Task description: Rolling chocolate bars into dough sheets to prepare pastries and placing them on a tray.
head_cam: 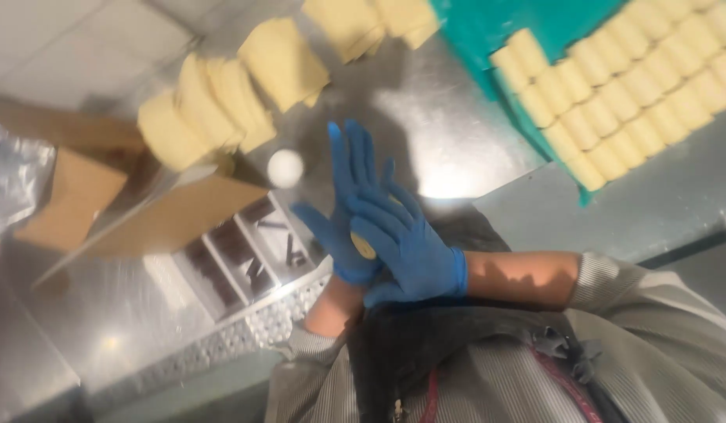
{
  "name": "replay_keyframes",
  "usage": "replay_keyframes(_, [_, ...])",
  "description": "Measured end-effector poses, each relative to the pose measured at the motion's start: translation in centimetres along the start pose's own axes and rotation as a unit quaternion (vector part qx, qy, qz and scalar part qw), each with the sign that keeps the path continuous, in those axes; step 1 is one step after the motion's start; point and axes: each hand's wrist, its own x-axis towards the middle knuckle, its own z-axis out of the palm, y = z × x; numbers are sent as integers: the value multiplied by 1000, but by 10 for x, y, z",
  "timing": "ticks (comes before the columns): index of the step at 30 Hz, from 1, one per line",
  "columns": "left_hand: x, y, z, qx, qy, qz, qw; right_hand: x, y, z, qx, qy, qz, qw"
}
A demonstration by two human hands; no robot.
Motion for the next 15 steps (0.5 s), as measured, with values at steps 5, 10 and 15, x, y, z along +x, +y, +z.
replay_keyframes(5, [-62,-124,-146,36,104,75,991,24,-4,-80,-50,185,-54,980])
replay_keyframes(10, [52,-149,97,270,-53,-117,954,-53,46,-187,150,42,170,973])
replay_keyframes(15, [72,-249,114,444,4,-258,858,-142,189,-330,121,26,396,910])
